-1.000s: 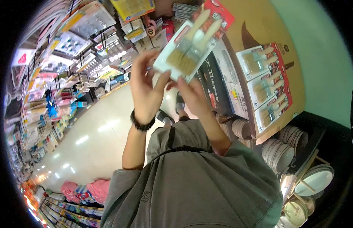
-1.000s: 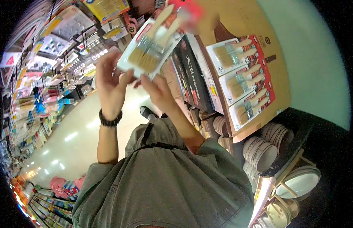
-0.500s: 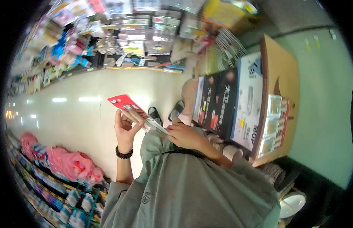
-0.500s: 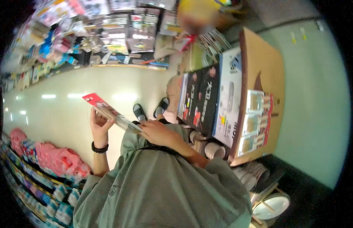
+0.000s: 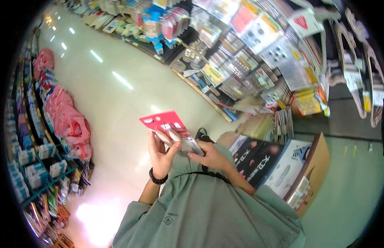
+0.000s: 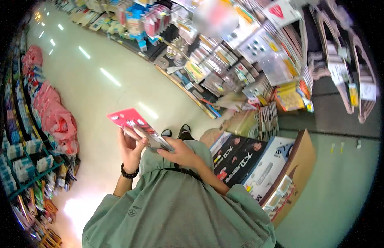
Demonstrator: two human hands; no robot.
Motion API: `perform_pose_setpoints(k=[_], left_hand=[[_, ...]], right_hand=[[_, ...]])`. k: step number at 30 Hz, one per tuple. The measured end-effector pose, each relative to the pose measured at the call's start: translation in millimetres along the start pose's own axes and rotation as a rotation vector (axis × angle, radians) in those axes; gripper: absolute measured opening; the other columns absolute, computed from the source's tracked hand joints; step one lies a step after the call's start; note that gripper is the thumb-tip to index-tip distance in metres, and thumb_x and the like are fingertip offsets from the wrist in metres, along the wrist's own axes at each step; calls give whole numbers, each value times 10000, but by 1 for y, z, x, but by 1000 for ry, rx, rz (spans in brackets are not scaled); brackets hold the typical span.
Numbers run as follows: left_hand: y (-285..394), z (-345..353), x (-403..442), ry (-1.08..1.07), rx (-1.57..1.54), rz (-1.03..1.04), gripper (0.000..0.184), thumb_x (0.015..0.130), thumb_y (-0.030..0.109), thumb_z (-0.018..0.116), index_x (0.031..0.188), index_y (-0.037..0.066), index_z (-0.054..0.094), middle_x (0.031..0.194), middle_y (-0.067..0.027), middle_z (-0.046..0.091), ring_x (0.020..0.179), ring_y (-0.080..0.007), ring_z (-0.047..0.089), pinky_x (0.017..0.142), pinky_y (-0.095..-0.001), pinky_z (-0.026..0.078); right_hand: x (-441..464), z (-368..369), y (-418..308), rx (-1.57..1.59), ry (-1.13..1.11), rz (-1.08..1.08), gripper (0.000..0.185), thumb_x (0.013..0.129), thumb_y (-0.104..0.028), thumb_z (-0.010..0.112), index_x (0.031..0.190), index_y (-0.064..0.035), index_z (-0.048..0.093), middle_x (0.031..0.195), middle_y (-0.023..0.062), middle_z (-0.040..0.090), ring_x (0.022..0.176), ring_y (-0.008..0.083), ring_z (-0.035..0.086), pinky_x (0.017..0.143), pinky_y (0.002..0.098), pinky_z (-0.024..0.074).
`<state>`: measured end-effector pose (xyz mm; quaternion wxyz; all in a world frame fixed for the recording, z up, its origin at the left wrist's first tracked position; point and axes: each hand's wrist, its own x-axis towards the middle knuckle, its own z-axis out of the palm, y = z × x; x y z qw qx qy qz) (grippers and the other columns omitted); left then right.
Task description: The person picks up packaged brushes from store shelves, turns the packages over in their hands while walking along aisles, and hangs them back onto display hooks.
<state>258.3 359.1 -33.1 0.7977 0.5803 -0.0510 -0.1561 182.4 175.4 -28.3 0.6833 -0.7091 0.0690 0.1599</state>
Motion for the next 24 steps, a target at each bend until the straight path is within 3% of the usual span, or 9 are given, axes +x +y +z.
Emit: perform_pose_setpoints(k=[2, 6, 10, 14, 17, 24], left_hand=[[5, -10, 1, 30, 126, 86, 666, 810, -5, 774, 1351, 11, 387, 1209, -91, 561, 1084, -195, 574, 953, -348, 461], [15, -19, 8, 171, 261, 163, 601, 791, 19, 795, 1288, 1, 459, 1142, -88, 601, 1060, -190, 578, 942, -348, 453], [20, -30, 26, 407, 575, 294, 816, 748, 74, 823, 1436, -11, 393, 1107, -111, 601, 1045, -227, 572, 916, -354, 456], [29, -42, 66, 514, 882, 257, 927, 729, 87, 827, 1500, -8, 321, 1181, -151, 552, 1076, -270, 561, 872, -370, 476], [40, -46, 111, 594, 1017, 237, 931, 725, 108, 831, 1498, -11, 326, 1244, -172, 515, 1096, -287, 557, 840, -381, 492], [59, -62, 247, 584, 1107, 172, 890, 758, 211, 823, 1475, -32, 355, 1273, -191, 520, 1080, -313, 580, 797, -382, 523]], right_hand=[[18, 2, 4, -56, -5, -150, 320, 908, -135, 706, 1174, 18, 617, 926, 3, 629, 797, 70, 524, 698, 251, 453], [51, 4, -8, -2, -122, -106, 274, 897, -112, 712, 1123, 24, 639, 925, 29, 644, 795, 78, 527, 706, 265, 462], [99, -1, -35, -126, -223, -167, 295, 883, -98, 719, 1144, 20, 647, 931, 68, 642, 807, 86, 537, 720, 277, 468], [163, 1, -53, -101, -225, -210, 319, 875, -88, 718, 1167, 17, 643, 868, 80, 638, 763, 120, 552, 706, 293, 470], [219, -9, -71, -186, -296, -276, 380, 913, -62, 654, 1277, 22, 589, 964, 112, 691, 796, 131, 577, 742, 286, 495], [340, -37, -97, -157, -352, -237, 310, 903, -99, 686, 1176, 21, 602, 890, 164, 647, 734, 222, 589, 698, 342, 479]])
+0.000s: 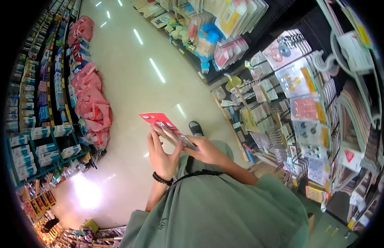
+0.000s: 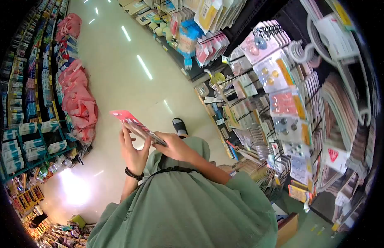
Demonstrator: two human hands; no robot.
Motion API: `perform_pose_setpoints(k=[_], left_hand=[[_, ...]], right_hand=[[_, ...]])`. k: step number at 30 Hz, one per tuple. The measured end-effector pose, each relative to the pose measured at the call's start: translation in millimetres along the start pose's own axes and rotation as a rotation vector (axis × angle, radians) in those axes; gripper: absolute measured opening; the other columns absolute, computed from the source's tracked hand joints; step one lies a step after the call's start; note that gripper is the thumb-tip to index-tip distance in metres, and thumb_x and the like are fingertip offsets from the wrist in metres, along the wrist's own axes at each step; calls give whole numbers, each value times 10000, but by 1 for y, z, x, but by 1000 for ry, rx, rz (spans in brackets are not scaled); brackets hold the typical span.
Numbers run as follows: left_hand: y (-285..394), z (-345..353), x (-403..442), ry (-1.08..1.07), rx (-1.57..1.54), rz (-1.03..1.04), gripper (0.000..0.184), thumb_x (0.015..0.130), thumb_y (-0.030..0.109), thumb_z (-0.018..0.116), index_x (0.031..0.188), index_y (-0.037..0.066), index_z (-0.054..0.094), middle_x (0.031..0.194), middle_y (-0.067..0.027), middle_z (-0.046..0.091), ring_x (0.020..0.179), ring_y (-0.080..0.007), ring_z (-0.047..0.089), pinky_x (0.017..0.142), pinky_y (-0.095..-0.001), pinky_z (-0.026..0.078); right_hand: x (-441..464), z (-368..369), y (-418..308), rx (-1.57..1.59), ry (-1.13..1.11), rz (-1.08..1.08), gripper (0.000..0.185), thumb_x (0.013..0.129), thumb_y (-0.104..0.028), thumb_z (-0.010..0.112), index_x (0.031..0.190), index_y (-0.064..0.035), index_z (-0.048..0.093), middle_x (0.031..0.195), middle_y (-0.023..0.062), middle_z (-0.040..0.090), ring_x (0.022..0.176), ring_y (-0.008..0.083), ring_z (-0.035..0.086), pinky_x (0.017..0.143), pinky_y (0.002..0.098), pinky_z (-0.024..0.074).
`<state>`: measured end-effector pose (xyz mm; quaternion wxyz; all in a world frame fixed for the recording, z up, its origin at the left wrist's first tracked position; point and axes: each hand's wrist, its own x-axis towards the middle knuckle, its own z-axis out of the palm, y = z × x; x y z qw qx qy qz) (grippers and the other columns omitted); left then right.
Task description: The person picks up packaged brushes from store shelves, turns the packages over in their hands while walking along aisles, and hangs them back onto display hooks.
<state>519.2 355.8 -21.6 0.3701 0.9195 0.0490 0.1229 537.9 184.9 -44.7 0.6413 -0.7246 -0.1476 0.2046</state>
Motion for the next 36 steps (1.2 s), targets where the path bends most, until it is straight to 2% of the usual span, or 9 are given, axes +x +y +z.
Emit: perform_pose_setpoints(k=[2, 3, 9, 13, 16, 20, 25, 31, 36], left_hand=[[-3, 12, 35, 5, 34, 9, 856, 768, 226, 818, 1456, -39, 383, 1246, -193, 546, 1054, -315, 597, 797, -386, 528], [-7, 16, 51, 10, 53, 6, 836, 772, 228, 816, 1444, -42, 400, 1229, -192, 560, 1041, -315, 606, 800, -389, 529], [-32, 10, 119, 132, 4, -186, 705, 798, 186, 802, 1400, -9, 490, 1161, -147, 610, 1046, -263, 615, 795, -371, 520], [-67, 2, 168, 170, -77, -270, 709, 744, 151, 839, 1354, -19, 521, 1124, -126, 588, 1011, -244, 601, 765, -345, 511], [-107, 8, 213, 239, -188, -302, 724, 726, 123, 847, 1354, -20, 517, 1126, -124, 589, 996, -236, 601, 761, -342, 507], [-145, 2, 290, 319, -232, -233, 741, 710, 94, 851, 1359, -25, 514, 1145, -127, 584, 943, -226, 614, 748, -332, 522], [-178, -27, 383, 379, -282, -216, 748, 702, 67, 841, 1367, -22, 511, 1174, -136, 571, 973, -231, 618, 739, -329, 547], [-193, -50, 479, 356, -317, -196, 722, 711, 29, 822, 1358, -4, 503, 1179, -101, 554, 979, -211, 623, 774, -325, 551], [-208, -46, 545, 307, -417, -250, 674, 739, 27, 811, 1337, -8, 503, 1179, -91, 548, 1002, -198, 619, 767, -310, 555]], right_hand=[[30, -11, 10, -4, 11, -54, 317, 906, -102, 685, 1180, 22, 583, 893, 173, 649, 734, 219, 587, 702, 352, 483], [46, -16, 8, 0, -4, -26, 294, 903, -125, 666, 1129, 26, 554, 913, 237, 641, 793, 415, 608, 702, 431, 481], [139, -19, 0, -182, -108, -65, 395, 899, -166, 671, 1232, 5, 545, 976, 259, 641, 887, 442, 625, 738, 477, 492], [208, -12, -6, -169, -201, -23, 460, 896, -155, 670, 1315, -25, 532, 1029, 266, 643, 925, 448, 623, 765, 476, 501], [274, -7, 2, -128, -242, 1, 453, 894, -140, 673, 1310, -26, 534, 1015, 263, 643, 913, 447, 618, 763, 463, 503], [364, -4, 9, -109, -332, 69, 435, 907, -127, 667, 1309, -28, 531, 999, 233, 662, 886, 376, 652, 775, 409, 508], [471, 4, -34, -90, -364, 48, 444, 923, -112, 655, 1334, -31, 510, 1023, 178, 674, 900, 250, 660, 811, 359, 509], [563, 1, -50, -66, -411, 80, 510, 924, -86, 625, 1406, -56, 463, 1055, 139, 669, 933, 194, 637, 839, 337, 509], [634, -8, -63, 29, -422, 93, 533, 914, -72, 614, 1417, -35, 442, 1063, 160, 655, 953, 200, 631, 850, 338, 504]])
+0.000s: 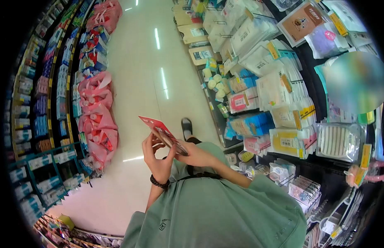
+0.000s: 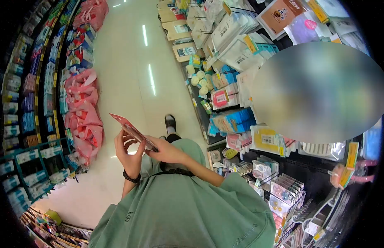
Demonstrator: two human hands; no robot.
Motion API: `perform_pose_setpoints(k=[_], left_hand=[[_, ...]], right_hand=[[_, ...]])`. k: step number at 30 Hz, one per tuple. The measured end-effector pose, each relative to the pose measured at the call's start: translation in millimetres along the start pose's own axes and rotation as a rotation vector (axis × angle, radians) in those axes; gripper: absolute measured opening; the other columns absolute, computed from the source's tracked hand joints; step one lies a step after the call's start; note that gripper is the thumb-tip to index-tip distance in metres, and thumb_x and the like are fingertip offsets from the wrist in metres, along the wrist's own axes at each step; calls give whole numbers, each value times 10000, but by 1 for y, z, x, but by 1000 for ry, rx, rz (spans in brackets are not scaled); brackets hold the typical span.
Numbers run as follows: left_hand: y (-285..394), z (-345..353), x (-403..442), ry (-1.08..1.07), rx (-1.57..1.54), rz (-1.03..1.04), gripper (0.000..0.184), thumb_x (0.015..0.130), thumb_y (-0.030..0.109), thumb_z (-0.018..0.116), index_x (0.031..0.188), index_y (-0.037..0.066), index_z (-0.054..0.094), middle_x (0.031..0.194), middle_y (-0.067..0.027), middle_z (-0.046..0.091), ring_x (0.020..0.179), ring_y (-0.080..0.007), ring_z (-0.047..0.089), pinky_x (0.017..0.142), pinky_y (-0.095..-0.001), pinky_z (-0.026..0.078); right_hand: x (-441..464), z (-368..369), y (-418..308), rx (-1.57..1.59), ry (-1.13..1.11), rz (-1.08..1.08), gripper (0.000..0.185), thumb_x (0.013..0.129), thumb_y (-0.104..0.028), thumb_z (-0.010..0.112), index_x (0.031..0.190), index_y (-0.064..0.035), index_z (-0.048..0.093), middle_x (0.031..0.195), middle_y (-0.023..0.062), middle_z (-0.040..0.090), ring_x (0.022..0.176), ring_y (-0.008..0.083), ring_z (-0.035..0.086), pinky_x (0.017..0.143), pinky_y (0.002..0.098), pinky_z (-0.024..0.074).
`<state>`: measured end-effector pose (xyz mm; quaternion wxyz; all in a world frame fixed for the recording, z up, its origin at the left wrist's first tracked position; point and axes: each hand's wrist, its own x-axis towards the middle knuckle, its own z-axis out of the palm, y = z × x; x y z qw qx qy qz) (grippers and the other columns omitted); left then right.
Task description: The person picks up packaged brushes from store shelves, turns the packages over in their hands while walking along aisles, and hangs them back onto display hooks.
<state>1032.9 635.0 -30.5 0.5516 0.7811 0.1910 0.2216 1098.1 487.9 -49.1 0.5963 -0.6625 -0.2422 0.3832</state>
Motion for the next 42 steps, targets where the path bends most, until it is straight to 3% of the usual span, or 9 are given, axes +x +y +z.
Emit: perform_pose_setpoints(k=[10, 17, 22, 24, 28, 30, 36, 38, 42], left_hand=[[-16, 86, 193, -149, -125, -67, 678, 807, -38, 746, 1400, -37, 417, 1183, -127, 579, 1013, -202, 641, 816, -307, 572], [-18, 124, 312, -97, -337, -175, 707, 772, -48, 788, 1353, -15, 386, 1261, -137, 506, 1045, -206, 622, 859, -319, 556], [-36, 140, 380, -88, -366, -263, 674, 785, -52, 778, 1334, -9, 390, 1136, -108, 562, 1003, -188, 622, 848, -307, 542], [-46, 144, 413, -109, -404, -326, 671, 782, -55, 780, 1329, -10, 393, 1135, -107, 560, 997, -183, 621, 843, -304, 540], [-78, 160, 487, -102, -473, -368, 651, 778, -60, 781, 1308, -1, 408, 1178, -100, 532, 1061, -199, 606, 829, -308, 545], [-92, 162, 534, -112, -507, -397, 659, 782, -54, 778, 1322, -1, 405, 1197, -115, 545, 1070, -205, 609, 812, -304, 542], [-95, 148, 673, -53, -560, -333, 684, 796, -39, 763, 1367, -17, 386, 1244, -146, 552, 1071, -209, 610, 805, -300, 531], [-94, 147, 715, -45, -571, -306, 677, 801, -45, 750, 1373, -26, 390, 1238, -138, 559, 1066, -206, 607, 815, -304, 530], [-90, 149, 782, -81, -531, -248, 643, 813, -42, 731, 1372, -31, 412, 1250, -135, 553, 1065, -196, 607, 797, -282, 531]], right_hand=[[147, -133, -12, -100, 185, -157, 517, 910, -37, 564, 1414, -42, 447, 1259, 207, 591, 1128, 364, 591, 960, 400, 468], [253, -224, -33, -160, 129, -220, 522, 893, -25, 589, 1402, -14, 476, 1309, 207, 588, 1211, 337, 575, 1014, 403, 445], [318, -259, -37, -225, 41, -141, 536, 889, -50, 610, 1404, -15, 467, 1307, 216, 584, 1212, 362, 566, 1024, 387, 437], [345, -273, -48, -207, 53, -152, 539, 902, -84, 589, 1417, -17, 446, 1260, 267, 586, 1143, 413, 583, 966, 440, 465], [419, -309, -47, -274, -29, -102, 600, 907, -93, 583, 1471, -60, 381, 1203, 275, 607, 1117, 433, 587, 947, 455, 472], [464, -326, -55, -309, 12, -229, 626, 905, -83, 579, 1493, -91, 363, 1175, 277, 612, 1095, 434, 598, 927, 459, 478], [597, -360, -124, -357, -116, -13, 698, 904, -60, 554, 1545, -112, 281, 1195, 282, 596, 1094, 408, 601, 940, 439, 476], [631, -369, -148, -362, -108, 39, 656, 931, -60, 544, 1538, -69, 295, 1366, 250, 534, 1240, 371, 551, 1033, 377, 432], [685, -385, -161, -346, -17, -96, 668, 929, -73, 542, 1543, -81, 280, 1357, 267, 529, 1164, 388, 578, 976, 399, 462]])
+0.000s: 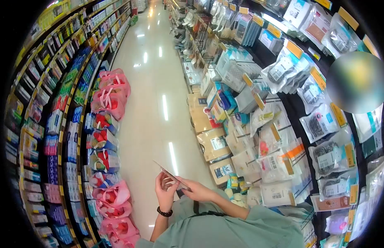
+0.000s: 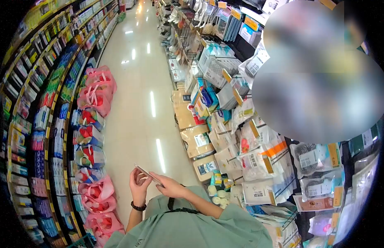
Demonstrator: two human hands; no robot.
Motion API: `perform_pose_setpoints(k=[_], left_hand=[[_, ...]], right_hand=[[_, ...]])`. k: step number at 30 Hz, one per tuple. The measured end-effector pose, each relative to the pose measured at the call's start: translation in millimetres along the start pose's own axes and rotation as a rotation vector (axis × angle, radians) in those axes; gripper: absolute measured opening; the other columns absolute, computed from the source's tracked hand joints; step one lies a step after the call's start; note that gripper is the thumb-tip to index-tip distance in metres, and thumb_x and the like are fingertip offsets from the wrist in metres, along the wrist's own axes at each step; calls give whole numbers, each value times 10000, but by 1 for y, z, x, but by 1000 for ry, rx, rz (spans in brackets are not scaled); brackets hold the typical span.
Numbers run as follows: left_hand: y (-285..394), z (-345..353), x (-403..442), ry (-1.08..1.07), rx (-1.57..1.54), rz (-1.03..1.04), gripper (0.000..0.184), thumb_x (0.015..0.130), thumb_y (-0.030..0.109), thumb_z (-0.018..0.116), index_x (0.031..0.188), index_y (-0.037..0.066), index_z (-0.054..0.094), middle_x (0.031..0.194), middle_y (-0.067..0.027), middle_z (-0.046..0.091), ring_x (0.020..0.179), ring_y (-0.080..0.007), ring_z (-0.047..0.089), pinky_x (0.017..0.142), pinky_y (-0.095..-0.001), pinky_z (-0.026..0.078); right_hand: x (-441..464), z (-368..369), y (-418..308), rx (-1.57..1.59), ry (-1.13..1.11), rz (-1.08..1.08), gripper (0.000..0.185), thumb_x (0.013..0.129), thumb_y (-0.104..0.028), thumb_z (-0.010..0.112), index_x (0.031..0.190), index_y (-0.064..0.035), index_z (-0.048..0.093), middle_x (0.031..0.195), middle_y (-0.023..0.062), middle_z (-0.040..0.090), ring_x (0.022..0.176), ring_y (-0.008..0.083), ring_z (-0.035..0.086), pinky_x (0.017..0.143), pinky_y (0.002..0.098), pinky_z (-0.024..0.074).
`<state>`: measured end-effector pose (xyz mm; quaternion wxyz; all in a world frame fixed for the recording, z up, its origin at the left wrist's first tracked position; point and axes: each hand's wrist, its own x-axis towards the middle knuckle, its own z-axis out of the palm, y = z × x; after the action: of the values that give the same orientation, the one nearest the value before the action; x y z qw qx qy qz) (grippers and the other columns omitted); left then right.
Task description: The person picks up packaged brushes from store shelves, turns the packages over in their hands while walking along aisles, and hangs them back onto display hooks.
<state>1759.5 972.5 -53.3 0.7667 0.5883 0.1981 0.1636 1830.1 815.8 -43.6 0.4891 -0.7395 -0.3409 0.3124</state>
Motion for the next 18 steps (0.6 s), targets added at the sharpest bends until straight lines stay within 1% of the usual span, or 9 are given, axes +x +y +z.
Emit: perform_pose_setpoints(k=[1, 4, 9, 11, 13, 16, 18], left_hand=[[5, 2, 14, -9, 19, 9, 645, 815, -37, 732, 1374, -34, 411, 1252, -136, 551, 1064, -193, 608, 788, -275, 530], [7, 7, 54, 8, 51, 31, 652, 819, -26, 734, 1384, -43, 408, 1247, -136, 553, 1052, -185, 613, 766, -260, 525], [-5, 17, 129, 40, 104, 46, 666, 821, -17, 739, 1398, -48, 407, 1234, -130, 562, 1026, -174, 623, 734, -251, 519], [-8, 23, 167, 36, 136, 48, 673, 822, -13, 741, 1404, -48, 405, 1232, -126, 565, 1016, -172, 626, 724, -248, 517], [-1, 34, 212, 24, 169, 22, 686, 805, 9, 763, 1393, -46, 415, 1227, -119, 562, 1018, -175, 615, 730, -257, 511], [13, 51, 278, 13, 218, 17, 698, 795, 27, 782, 1390, -42, 422, 1220, -112, 564, 1016, -176, 613, 729, -259, 506], [22, 65, 321, 5, 248, 26, 705, 795, 30, 785, 1395, -37, 420, 1224, -110, 563, 1020, -174, 612, 728, -260, 505]], right_hand=[[13, -6, 0, -5, 26, -27, 673, 926, -72, 538, 1546, -88, 275, 1357, 272, 527, 1129, 397, 591, 949, 413, 476], [49, -31, -15, 85, -48, 148, 668, 931, -84, 547, 1544, -85, 281, 1382, 261, 519, 1177, 385, 581, 982, 404, 464], [118, -68, 20, 32, -86, 95, 660, 933, -92, 557, 1531, -36, 284, 1367, 265, 532, 1186, 359, 585, 976, 396, 467], [150, -91, 34, 55, -117, 107, 654, 936, -101, 558, 1524, -17, 285, 1352, 276, 537, 1190, 365, 582, 975, 399, 466], [183, -118, 37, 132, -147, 164, 652, 938, -114, 561, 1518, -1, 286, 1335, 290, 541, 1191, 378, 578, 975, 406, 466], [235, -151, 59, 27, -18, -50, 654, 939, -135, 567, 1522, -22, 292, 1302, 294, 556, 1171, 399, 580, 969, 422, 467], [269, -178, 59, 51, 27, -54, 654, 939, -147, 572, 1526, -54, 300, 1274, 292, 568, 1141, 415, 584, 961, 437, 470]])
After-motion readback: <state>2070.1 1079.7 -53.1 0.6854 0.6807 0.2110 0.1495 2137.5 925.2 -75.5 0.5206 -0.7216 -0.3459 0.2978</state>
